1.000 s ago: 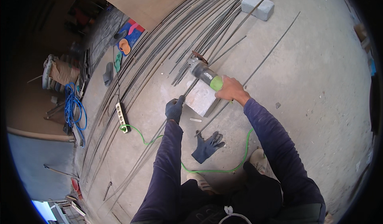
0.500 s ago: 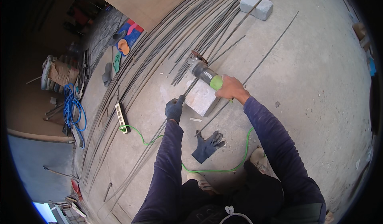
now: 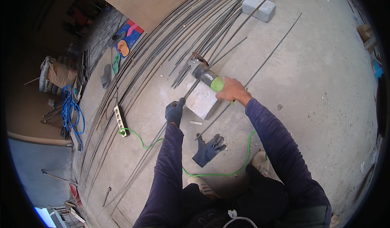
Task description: The person sits on the floor and uses an angle grinder to cut long metal rods to a specific length. They measure the rods against a white block, cut them, and then stack the cut pieces.
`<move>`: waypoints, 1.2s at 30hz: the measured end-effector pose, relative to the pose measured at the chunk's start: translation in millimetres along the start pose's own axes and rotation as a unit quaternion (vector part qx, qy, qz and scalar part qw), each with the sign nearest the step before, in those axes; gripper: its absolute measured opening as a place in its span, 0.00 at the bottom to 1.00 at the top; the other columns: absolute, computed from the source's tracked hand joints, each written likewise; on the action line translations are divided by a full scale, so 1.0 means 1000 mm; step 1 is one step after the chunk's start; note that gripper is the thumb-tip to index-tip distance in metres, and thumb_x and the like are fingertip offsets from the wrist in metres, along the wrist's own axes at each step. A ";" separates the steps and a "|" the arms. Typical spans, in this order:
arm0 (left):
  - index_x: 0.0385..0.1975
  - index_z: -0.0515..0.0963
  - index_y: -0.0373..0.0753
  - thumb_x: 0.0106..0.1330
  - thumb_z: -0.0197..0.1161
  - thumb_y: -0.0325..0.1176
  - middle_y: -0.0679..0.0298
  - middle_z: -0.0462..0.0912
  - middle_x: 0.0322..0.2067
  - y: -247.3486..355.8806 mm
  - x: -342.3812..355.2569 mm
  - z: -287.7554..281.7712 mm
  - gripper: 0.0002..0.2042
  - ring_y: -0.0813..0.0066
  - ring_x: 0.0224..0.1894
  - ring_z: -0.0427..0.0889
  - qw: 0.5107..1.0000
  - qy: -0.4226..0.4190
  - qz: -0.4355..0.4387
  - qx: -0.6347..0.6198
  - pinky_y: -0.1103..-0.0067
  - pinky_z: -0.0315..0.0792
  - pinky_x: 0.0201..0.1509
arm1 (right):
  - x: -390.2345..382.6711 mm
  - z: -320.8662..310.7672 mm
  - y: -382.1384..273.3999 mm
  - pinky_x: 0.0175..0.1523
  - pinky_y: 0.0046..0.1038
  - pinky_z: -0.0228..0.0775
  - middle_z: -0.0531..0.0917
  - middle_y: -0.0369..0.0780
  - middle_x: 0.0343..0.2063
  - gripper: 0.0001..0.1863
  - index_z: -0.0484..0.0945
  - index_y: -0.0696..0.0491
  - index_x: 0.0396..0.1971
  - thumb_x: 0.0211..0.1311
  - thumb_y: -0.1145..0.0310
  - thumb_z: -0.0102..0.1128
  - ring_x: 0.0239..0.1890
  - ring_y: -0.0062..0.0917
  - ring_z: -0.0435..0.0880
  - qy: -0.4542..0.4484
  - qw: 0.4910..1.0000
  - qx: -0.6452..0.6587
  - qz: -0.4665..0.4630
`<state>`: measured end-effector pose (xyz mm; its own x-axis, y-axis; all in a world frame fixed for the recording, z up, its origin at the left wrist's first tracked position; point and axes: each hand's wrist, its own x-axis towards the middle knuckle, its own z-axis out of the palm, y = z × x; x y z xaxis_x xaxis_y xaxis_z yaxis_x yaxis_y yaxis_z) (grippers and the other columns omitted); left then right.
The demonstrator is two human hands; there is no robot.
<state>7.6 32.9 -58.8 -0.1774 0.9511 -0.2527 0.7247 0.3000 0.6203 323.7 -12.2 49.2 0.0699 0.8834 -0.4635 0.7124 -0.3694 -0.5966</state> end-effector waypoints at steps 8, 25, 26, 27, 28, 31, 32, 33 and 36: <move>0.28 0.87 0.36 0.59 0.66 0.64 0.56 0.85 0.22 -0.005 0.003 0.001 0.30 0.63 0.29 0.84 1.000 0.003 0.011 -0.010 0.68 0.74 0.38 | 0.001 -0.001 0.000 0.58 0.39 0.77 0.85 0.53 0.48 0.35 0.76 0.59 0.53 0.43 0.57 0.71 0.53 0.46 0.84 -0.008 1.000 0.008 -0.002; 0.28 0.86 0.37 0.60 0.67 0.62 0.60 0.82 0.21 -0.004 0.003 -0.002 0.27 0.68 0.26 0.80 1.000 0.001 0.011 -0.006 0.70 0.71 0.35 | -0.002 0.005 0.005 0.57 0.40 0.78 0.84 0.53 0.47 0.35 0.74 0.59 0.54 0.43 0.58 0.71 0.52 0.47 0.84 0.013 1.000 0.005 -0.013; 0.28 0.85 0.36 0.61 0.68 0.59 0.64 0.80 0.20 -0.003 0.003 -0.001 0.26 0.73 0.24 0.76 1.000 -0.004 0.012 -0.016 0.73 0.69 0.32 | -0.002 0.006 0.007 0.56 0.41 0.78 0.84 0.53 0.47 0.35 0.74 0.59 0.53 0.43 0.58 0.71 0.52 0.48 0.84 0.017 1.000 0.004 -0.014; 0.28 0.84 0.35 0.62 0.69 0.56 0.68 0.78 0.20 -0.001 0.002 0.000 0.24 0.78 0.22 0.73 1.000 -0.008 0.012 -0.025 0.76 0.67 0.28 | -0.003 0.006 0.009 0.56 0.41 0.78 0.84 0.54 0.47 0.35 0.74 0.59 0.53 0.43 0.58 0.71 0.52 0.48 0.84 0.018 1.000 0.009 -0.017; 0.28 0.84 0.35 0.62 0.69 0.56 0.68 0.77 0.20 -0.001 0.002 -0.001 0.24 0.78 0.22 0.72 1.000 -0.007 0.013 -0.026 0.76 0.67 0.28 | -0.004 0.007 0.011 0.56 0.42 0.77 0.84 0.54 0.46 0.35 0.74 0.58 0.53 0.43 0.58 0.71 0.52 0.48 0.84 0.018 1.000 0.015 -0.020; 0.27 0.85 0.36 0.61 0.69 0.58 0.65 0.79 0.20 -0.001 0.003 -0.001 0.25 0.75 0.23 0.75 1.000 -0.005 0.013 -0.021 0.74 0.69 0.31 | -0.007 0.012 0.016 0.55 0.43 0.77 0.84 0.54 0.45 0.35 0.73 0.58 0.53 0.43 0.58 0.71 0.50 0.50 0.84 0.035 0.998 0.025 -0.034; 0.27 0.85 0.36 0.60 0.68 0.60 0.62 0.81 0.20 -0.003 0.004 -0.001 0.26 0.71 0.25 0.79 1.000 -0.004 0.012 -0.016 0.72 0.71 0.34 | -0.008 0.015 0.018 0.54 0.44 0.77 0.84 0.54 0.44 0.35 0.73 0.58 0.53 0.43 0.58 0.71 0.50 0.50 0.84 0.044 0.998 0.027 -0.038; 0.26 0.86 0.37 0.59 0.67 0.62 0.59 0.83 0.20 -0.005 0.006 -0.002 0.28 0.66 0.27 0.82 1.000 -0.003 0.012 -0.011 0.69 0.73 0.36 | -0.007 0.019 0.020 0.54 0.44 0.77 0.85 0.54 0.44 0.36 0.72 0.57 0.54 0.43 0.57 0.71 0.49 0.50 0.84 0.048 0.998 0.027 -0.035; 0.26 0.86 0.37 0.59 0.67 0.61 0.60 0.83 0.20 -0.003 0.004 0.001 0.27 0.67 0.26 0.82 1.000 0.002 0.007 -0.023 0.70 0.73 0.36 | -0.008 0.026 0.028 0.53 0.44 0.77 0.85 0.53 0.42 0.37 0.71 0.56 0.55 0.43 0.57 0.71 0.48 0.50 0.84 0.058 0.998 0.025 -0.027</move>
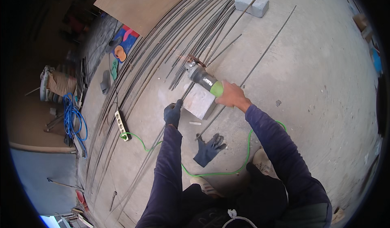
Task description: The person sits on the floor and uses an angle grinder to cut long metal rods to a specific length. They measure the rods against a white block, cut them, and then stack the cut pieces.
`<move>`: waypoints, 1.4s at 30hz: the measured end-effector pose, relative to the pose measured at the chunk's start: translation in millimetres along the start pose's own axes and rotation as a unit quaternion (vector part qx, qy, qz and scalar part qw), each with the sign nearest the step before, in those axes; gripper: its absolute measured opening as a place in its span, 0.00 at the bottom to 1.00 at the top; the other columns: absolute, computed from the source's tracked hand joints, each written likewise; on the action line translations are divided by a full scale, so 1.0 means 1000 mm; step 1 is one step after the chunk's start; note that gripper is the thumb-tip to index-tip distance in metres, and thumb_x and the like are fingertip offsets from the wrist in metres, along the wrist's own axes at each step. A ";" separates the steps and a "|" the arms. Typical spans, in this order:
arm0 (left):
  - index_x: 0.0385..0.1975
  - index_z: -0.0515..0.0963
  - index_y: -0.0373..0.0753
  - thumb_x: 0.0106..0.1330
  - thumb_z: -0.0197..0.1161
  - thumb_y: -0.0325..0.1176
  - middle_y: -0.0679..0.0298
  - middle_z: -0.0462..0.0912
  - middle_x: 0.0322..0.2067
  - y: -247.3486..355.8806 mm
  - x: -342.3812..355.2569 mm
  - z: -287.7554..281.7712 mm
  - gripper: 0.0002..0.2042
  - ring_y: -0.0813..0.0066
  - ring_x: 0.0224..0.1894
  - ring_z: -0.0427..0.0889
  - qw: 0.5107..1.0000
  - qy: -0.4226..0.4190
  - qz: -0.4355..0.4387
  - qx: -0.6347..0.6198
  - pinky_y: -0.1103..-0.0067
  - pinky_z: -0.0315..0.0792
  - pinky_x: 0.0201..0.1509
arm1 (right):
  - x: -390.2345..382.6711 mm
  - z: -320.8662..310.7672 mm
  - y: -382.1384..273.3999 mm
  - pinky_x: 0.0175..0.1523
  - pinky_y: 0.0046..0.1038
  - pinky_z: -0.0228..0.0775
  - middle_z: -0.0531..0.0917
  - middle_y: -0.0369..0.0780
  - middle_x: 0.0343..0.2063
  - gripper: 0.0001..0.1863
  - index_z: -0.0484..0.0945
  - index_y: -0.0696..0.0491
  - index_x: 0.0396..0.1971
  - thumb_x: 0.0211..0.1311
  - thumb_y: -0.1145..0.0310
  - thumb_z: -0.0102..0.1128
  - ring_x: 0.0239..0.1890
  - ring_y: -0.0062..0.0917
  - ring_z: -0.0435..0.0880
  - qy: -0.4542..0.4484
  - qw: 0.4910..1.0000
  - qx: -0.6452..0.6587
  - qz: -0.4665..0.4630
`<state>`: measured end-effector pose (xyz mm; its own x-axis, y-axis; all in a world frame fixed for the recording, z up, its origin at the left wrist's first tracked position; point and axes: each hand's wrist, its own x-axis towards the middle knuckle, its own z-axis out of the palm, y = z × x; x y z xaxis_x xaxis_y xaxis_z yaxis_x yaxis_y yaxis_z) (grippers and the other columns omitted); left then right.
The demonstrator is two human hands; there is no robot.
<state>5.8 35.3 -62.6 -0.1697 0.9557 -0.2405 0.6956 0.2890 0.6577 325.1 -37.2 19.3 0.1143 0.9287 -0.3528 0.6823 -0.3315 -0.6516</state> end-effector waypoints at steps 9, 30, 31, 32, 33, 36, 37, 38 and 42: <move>0.26 0.86 0.37 0.60 0.67 0.63 0.59 0.84 0.21 0.002 0.000 -0.002 0.28 0.66 0.27 0.82 1.000 -0.006 0.004 0.008 0.69 0.73 0.37 | -0.006 0.003 0.011 0.52 0.46 0.77 0.85 0.53 0.43 0.34 0.71 0.55 0.54 0.45 0.58 0.70 0.47 0.52 0.84 0.001 0.999 0.029 -0.023; 0.29 0.86 0.34 0.62 0.64 0.61 0.58 0.84 0.22 0.001 0.001 -0.007 0.28 0.66 0.28 0.82 0.999 -0.012 0.036 0.029 0.70 0.73 0.37 | -0.027 0.011 -0.011 0.53 0.40 0.75 0.84 0.53 0.44 0.35 0.72 0.58 0.54 0.44 0.60 0.70 0.49 0.48 0.84 0.046 0.977 0.200 -0.061; 0.30 0.85 0.34 0.63 0.64 0.60 0.60 0.83 0.23 0.003 -0.001 -0.006 0.28 0.69 0.28 0.80 0.998 -0.019 0.040 0.033 0.71 0.72 0.36 | -0.034 0.007 -0.012 0.53 0.40 0.75 0.84 0.52 0.44 0.35 0.73 0.58 0.54 0.44 0.60 0.70 0.49 0.48 0.84 0.047 0.971 0.227 -0.060; 0.31 0.85 0.34 0.64 0.64 0.59 0.63 0.82 0.23 0.004 -0.003 -0.007 0.27 0.72 0.28 0.78 0.998 -0.027 0.044 0.036 0.73 0.71 0.36 | -0.040 0.002 -0.011 0.53 0.40 0.76 0.85 0.51 0.44 0.35 0.73 0.58 0.55 0.44 0.60 0.69 0.48 0.47 0.84 0.048 0.964 0.253 -0.059; 0.33 0.84 0.34 0.65 0.64 0.59 0.65 0.80 0.24 0.006 -0.004 -0.008 0.27 0.75 0.28 0.75 0.997 -0.035 0.049 0.039 0.75 0.69 0.35 | -0.046 -0.003 -0.009 0.53 0.40 0.75 0.85 0.51 0.44 0.34 0.73 0.58 0.54 0.44 0.60 0.69 0.48 0.47 0.85 0.054 0.961 0.266 -0.044; 0.34 0.84 0.34 0.65 0.64 0.59 0.64 0.81 0.25 0.016 -0.007 -0.012 0.27 0.75 0.29 0.76 0.998 -0.047 0.027 0.044 0.75 0.70 0.35 | -0.060 -0.014 0.011 0.53 0.39 0.75 0.85 0.49 0.43 0.32 0.75 0.58 0.52 0.44 0.61 0.69 0.47 0.44 0.85 0.092 0.953 0.289 -0.010; 0.31 0.86 0.34 0.64 0.63 0.60 0.57 0.83 0.22 0.010 -0.005 -0.017 0.28 0.67 0.28 0.81 0.998 -0.028 0.041 0.042 0.70 0.72 0.36 | -0.062 -0.014 0.021 0.53 0.39 0.75 0.85 0.49 0.42 0.31 0.75 0.59 0.51 0.44 0.62 0.69 0.46 0.43 0.85 0.114 0.950 0.289 -0.013; 0.31 0.85 0.34 0.64 0.63 0.60 0.60 0.82 0.21 0.013 -0.007 -0.019 0.28 0.69 0.27 0.80 0.998 -0.035 0.047 0.029 0.70 0.72 0.35 | -0.066 -0.018 0.033 0.52 0.38 0.75 0.85 0.48 0.41 0.30 0.76 0.59 0.50 0.44 0.62 0.69 0.45 0.42 0.85 0.140 0.947 0.288 -0.011; 0.27 0.83 0.33 0.62 0.68 0.57 0.63 0.80 0.20 0.008 -0.001 -0.017 0.26 0.74 0.23 0.75 0.997 -0.079 0.012 -0.005 0.74 0.69 0.30 | -0.095 -0.038 0.072 0.50 0.36 0.75 0.84 0.46 0.38 0.26 0.77 0.59 0.46 0.44 0.65 0.68 0.42 0.37 0.85 0.181 0.938 0.295 0.033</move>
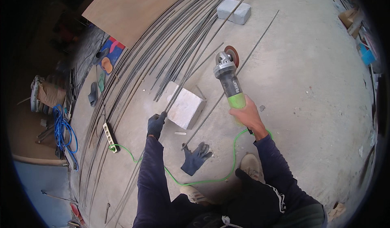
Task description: The person sits on the floor and uses an angle grinder to cut long metal rods to a specific length. They measure the rods against a white block, cut them, and then stack the cut pieces.
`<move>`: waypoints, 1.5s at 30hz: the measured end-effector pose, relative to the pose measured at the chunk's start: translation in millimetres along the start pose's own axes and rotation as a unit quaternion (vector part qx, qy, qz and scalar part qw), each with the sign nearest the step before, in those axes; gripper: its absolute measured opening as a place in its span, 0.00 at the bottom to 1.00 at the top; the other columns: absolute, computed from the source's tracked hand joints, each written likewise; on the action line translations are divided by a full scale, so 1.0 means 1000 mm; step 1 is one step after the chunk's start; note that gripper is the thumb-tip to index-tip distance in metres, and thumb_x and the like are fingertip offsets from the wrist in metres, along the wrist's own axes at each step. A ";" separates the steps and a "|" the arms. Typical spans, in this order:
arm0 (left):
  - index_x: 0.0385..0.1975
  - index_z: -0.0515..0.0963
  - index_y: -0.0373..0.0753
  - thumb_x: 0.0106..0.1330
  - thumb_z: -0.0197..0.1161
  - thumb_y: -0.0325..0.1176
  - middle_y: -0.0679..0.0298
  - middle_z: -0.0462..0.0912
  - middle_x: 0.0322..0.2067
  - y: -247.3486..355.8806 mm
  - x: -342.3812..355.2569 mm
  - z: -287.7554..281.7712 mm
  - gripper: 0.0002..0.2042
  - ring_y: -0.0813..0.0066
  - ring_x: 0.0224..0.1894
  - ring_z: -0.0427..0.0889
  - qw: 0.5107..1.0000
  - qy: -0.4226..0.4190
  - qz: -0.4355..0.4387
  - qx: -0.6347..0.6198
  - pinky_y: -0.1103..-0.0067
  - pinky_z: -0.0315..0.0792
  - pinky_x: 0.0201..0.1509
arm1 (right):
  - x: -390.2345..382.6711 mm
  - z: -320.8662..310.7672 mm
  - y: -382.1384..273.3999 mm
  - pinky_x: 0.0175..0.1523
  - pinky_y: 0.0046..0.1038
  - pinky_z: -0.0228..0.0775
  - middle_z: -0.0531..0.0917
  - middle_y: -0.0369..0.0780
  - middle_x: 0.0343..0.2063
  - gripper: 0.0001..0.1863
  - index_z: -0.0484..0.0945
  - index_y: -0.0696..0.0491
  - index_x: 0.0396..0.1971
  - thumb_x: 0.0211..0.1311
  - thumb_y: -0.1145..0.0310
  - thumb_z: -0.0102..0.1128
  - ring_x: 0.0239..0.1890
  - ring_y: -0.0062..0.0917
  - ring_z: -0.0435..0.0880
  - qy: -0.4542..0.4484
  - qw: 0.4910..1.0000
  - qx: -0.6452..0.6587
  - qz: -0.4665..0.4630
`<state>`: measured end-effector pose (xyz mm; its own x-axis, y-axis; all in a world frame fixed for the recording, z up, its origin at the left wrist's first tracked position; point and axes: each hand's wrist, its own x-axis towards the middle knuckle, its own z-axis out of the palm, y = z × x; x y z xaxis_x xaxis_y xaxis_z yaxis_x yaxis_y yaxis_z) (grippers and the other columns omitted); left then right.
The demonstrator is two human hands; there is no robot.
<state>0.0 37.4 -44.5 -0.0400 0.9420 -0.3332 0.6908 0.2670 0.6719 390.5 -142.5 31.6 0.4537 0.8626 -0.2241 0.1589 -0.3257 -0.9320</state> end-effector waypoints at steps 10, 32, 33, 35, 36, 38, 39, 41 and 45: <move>0.24 0.81 0.34 0.60 0.71 0.55 0.65 0.78 0.19 0.022 -0.036 0.012 0.25 0.78 0.21 0.73 0.996 -0.058 -0.057 -0.047 0.78 0.67 0.26 | -0.027 -0.049 0.057 0.41 0.27 0.73 0.80 0.35 0.32 0.20 0.77 0.58 0.43 0.46 0.73 0.69 0.34 0.22 0.79 0.080 0.994 0.055 0.043; 0.23 0.82 0.32 0.57 0.73 0.57 0.62 0.78 0.18 0.010 -0.040 0.012 0.27 0.73 0.23 0.74 1.000 -0.001 0.023 0.005 0.71 0.69 0.30 | -0.024 -0.033 0.043 0.45 0.30 0.74 0.82 0.38 0.34 0.24 0.78 0.58 0.46 0.44 0.71 0.70 0.36 0.26 0.81 0.006 0.998 0.057 0.025; 0.23 0.82 0.31 0.57 0.72 0.58 0.62 0.78 0.18 0.002 -0.035 0.015 0.28 0.72 0.23 0.75 1.000 0.009 0.023 0.006 0.71 0.69 0.30 | -0.023 -0.030 0.037 0.46 0.30 0.75 0.82 0.39 0.34 0.25 0.78 0.57 0.46 0.44 0.70 0.70 0.37 0.27 0.82 -0.001 0.999 0.038 0.012; 0.22 0.82 0.31 0.58 0.71 0.59 0.61 0.79 0.18 -0.002 -0.030 0.023 0.29 0.72 0.23 0.76 0.999 0.023 0.025 0.009 0.70 0.69 0.29 | -0.020 -0.025 0.028 0.47 0.32 0.75 0.83 0.41 0.35 0.25 0.78 0.57 0.47 0.44 0.69 0.70 0.39 0.29 0.83 -0.012 1.000 -0.002 -0.010; 0.23 0.82 0.31 0.58 0.71 0.59 0.60 0.79 0.17 -0.005 -0.027 0.023 0.29 0.71 0.23 0.76 0.999 0.030 0.025 0.011 0.70 0.69 0.29 | -0.017 -0.020 0.025 0.47 0.32 0.75 0.83 0.42 0.35 0.26 0.78 0.57 0.47 0.44 0.68 0.70 0.39 0.31 0.84 -0.019 1.000 -0.011 -0.022; 0.23 0.82 0.31 0.58 0.70 0.61 0.59 0.79 0.17 -0.002 -0.025 0.025 0.30 0.70 0.23 0.77 0.999 0.038 0.027 0.016 0.69 0.69 0.29 | -0.013 -0.013 0.020 0.48 0.34 0.75 0.84 0.44 0.37 0.27 0.77 0.57 0.48 0.44 0.67 0.70 0.41 0.34 0.85 -0.030 0.998 -0.030 -0.042; 0.23 0.82 0.31 0.58 0.70 0.61 0.58 0.79 0.17 0.000 -0.022 0.024 0.30 0.69 0.23 0.77 0.998 0.043 0.022 0.027 0.69 0.70 0.30 | -0.011 -0.008 0.016 0.48 0.35 0.75 0.84 0.45 0.37 0.28 0.77 0.56 0.49 0.44 0.67 0.70 0.41 0.36 0.85 -0.042 0.998 -0.037 -0.042; 0.23 0.82 0.32 0.58 0.69 0.62 0.57 0.80 0.17 0.012 -0.022 0.017 0.30 0.68 0.23 0.78 0.997 0.054 0.011 0.054 0.68 0.70 0.30 | -0.006 0.003 0.007 0.49 0.37 0.75 0.85 0.47 0.38 0.29 0.76 0.56 0.50 0.44 0.65 0.70 0.43 0.41 0.85 -0.066 0.996 -0.047 -0.042; 0.22 0.82 0.33 0.58 0.69 0.62 0.57 0.80 0.17 0.008 -0.013 0.015 0.30 0.67 0.23 0.78 0.992 0.101 0.037 0.064 0.67 0.70 0.31 | 0.011 0.025 0.002 0.49 0.42 0.75 0.85 0.48 0.39 0.31 0.73 0.55 0.51 0.45 0.61 0.70 0.44 0.47 0.85 -0.121 0.985 -0.093 -0.076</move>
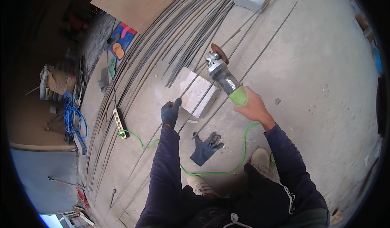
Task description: The person sits on the floor and uses an angle grinder to cut long metal rods to a specific length. They measure the rods against a white block, cut them, and then stack the cut pieces.
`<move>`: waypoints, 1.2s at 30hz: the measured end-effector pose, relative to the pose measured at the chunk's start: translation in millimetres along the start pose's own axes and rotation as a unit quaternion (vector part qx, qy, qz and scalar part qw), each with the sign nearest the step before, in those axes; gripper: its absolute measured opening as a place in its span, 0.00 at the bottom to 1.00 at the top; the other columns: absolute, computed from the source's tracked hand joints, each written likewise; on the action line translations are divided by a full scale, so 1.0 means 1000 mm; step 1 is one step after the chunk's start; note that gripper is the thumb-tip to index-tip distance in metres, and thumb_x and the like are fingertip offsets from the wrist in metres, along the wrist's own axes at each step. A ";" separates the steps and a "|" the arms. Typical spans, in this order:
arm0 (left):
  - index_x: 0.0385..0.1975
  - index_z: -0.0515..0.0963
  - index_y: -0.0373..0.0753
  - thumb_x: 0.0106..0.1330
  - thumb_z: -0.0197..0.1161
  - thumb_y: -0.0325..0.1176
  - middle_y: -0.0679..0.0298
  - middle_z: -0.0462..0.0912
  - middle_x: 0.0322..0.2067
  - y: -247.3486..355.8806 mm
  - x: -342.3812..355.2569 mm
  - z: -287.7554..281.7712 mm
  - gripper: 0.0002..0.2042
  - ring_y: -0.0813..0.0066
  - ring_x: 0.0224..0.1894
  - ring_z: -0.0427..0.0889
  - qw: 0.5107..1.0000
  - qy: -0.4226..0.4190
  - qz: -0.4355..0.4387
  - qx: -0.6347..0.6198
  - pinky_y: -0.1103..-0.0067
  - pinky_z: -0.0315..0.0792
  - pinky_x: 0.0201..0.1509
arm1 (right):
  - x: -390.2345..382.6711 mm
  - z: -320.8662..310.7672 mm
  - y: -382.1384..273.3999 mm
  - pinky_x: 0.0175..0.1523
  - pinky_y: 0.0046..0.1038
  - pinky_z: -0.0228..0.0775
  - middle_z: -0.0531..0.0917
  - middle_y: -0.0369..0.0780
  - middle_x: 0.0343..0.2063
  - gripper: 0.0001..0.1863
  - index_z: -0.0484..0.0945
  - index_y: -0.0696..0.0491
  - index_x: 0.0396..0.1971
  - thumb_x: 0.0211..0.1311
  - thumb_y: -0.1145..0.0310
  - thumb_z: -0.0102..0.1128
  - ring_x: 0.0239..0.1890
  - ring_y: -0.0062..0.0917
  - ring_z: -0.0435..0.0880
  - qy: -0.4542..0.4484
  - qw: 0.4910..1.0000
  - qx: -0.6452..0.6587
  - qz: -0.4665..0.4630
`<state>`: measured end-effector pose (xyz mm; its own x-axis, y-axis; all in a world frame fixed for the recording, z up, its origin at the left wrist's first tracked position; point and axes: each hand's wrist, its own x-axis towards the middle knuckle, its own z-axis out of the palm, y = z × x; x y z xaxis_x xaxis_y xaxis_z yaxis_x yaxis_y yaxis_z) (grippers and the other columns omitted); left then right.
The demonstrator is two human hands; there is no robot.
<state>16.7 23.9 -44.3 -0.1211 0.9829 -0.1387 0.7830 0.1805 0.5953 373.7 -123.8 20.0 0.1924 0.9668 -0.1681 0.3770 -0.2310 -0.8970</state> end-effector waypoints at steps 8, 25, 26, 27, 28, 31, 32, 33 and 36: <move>0.23 0.83 0.33 0.59 0.71 0.60 0.61 0.79 0.17 -0.004 0.001 0.005 0.29 0.70 0.24 0.76 0.999 -0.014 -0.031 -0.033 0.69 0.70 0.32 | 0.038 0.041 -0.020 0.48 0.47 0.76 0.85 0.54 0.37 0.33 0.70 0.57 0.52 0.45 0.60 0.70 0.44 0.52 0.84 -0.072 0.991 -0.116 0.015; 0.25 0.86 0.37 0.62 0.68 0.61 0.63 0.80 0.17 -0.006 0.004 0.007 0.27 0.73 0.24 0.77 0.999 -0.035 -0.001 -0.028 0.71 0.70 0.33 | 0.054 0.048 -0.022 0.50 0.47 0.77 0.85 0.53 0.38 0.31 0.71 0.56 0.51 0.46 0.60 0.69 0.44 0.51 0.85 -0.062 0.986 -0.147 0.041; 0.25 0.86 0.37 0.62 0.67 0.61 0.63 0.80 0.17 -0.006 0.004 0.007 0.27 0.73 0.24 0.77 0.999 -0.034 0.001 -0.025 0.71 0.70 0.33 | 0.055 0.048 -0.021 0.50 0.47 0.77 0.85 0.53 0.38 0.31 0.71 0.56 0.51 0.46 0.60 0.69 0.44 0.51 0.85 -0.059 0.987 -0.148 0.039; 0.24 0.85 0.38 0.62 0.67 0.61 0.63 0.80 0.17 -0.005 0.003 0.007 0.27 0.72 0.24 0.78 0.999 -0.036 -0.004 -0.021 0.71 0.70 0.33 | 0.055 0.047 -0.020 0.50 0.47 0.77 0.85 0.53 0.38 0.31 0.71 0.56 0.51 0.46 0.60 0.69 0.44 0.51 0.85 -0.064 0.986 -0.146 0.040; 0.24 0.85 0.38 0.62 0.67 0.61 0.63 0.80 0.17 -0.006 0.003 0.006 0.27 0.72 0.24 0.78 0.999 -0.036 -0.010 -0.018 0.71 0.70 0.33 | 0.056 0.047 -0.021 0.50 0.47 0.77 0.85 0.53 0.38 0.31 0.71 0.57 0.50 0.46 0.60 0.69 0.44 0.51 0.85 -0.069 0.986 -0.144 0.041; 0.25 0.86 0.39 0.61 0.67 0.62 0.61 0.81 0.18 -0.009 0.004 0.006 0.27 0.70 0.25 0.79 0.999 -0.034 -0.007 -0.015 0.70 0.71 0.34 | 0.056 0.047 -0.024 0.50 0.47 0.77 0.85 0.53 0.38 0.31 0.71 0.57 0.50 0.45 0.60 0.69 0.45 0.51 0.85 -0.077 0.986 -0.145 0.041; 0.25 0.86 0.39 0.61 0.66 0.63 0.61 0.81 0.18 -0.009 0.004 0.005 0.27 0.69 0.25 0.79 0.999 -0.032 -0.003 -0.015 0.70 0.71 0.35 | 0.056 0.048 -0.024 0.50 0.47 0.77 0.86 0.53 0.38 0.31 0.71 0.57 0.50 0.45 0.60 0.69 0.45 0.51 0.85 -0.078 0.985 -0.147 0.041; 0.25 0.86 0.38 0.61 0.66 0.63 0.60 0.81 0.19 -0.010 0.005 0.005 0.28 0.68 0.26 0.80 0.999 -0.036 -0.006 -0.007 0.69 0.71 0.35 | 0.056 0.048 -0.025 0.50 0.47 0.77 0.86 0.53 0.38 0.31 0.71 0.57 0.50 0.45 0.60 0.69 0.45 0.51 0.85 -0.078 0.985 -0.150 0.041; 0.27 0.86 0.38 0.61 0.64 0.64 0.57 0.83 0.22 -0.001 0.002 0.003 0.29 0.65 0.29 0.82 0.999 -0.049 -0.013 0.016 0.68 0.72 0.38 | 0.056 0.049 -0.023 0.51 0.47 0.76 0.86 0.53 0.39 0.32 0.71 0.57 0.50 0.45 0.59 0.69 0.45 0.51 0.85 -0.075 0.984 -0.155 0.045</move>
<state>17.7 25.6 -47.6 -0.0836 0.9692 -0.2317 0.7997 0.2040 0.5647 331.6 -59.2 10.8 0.1110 0.9405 -0.3211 0.6266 -0.3170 -0.7119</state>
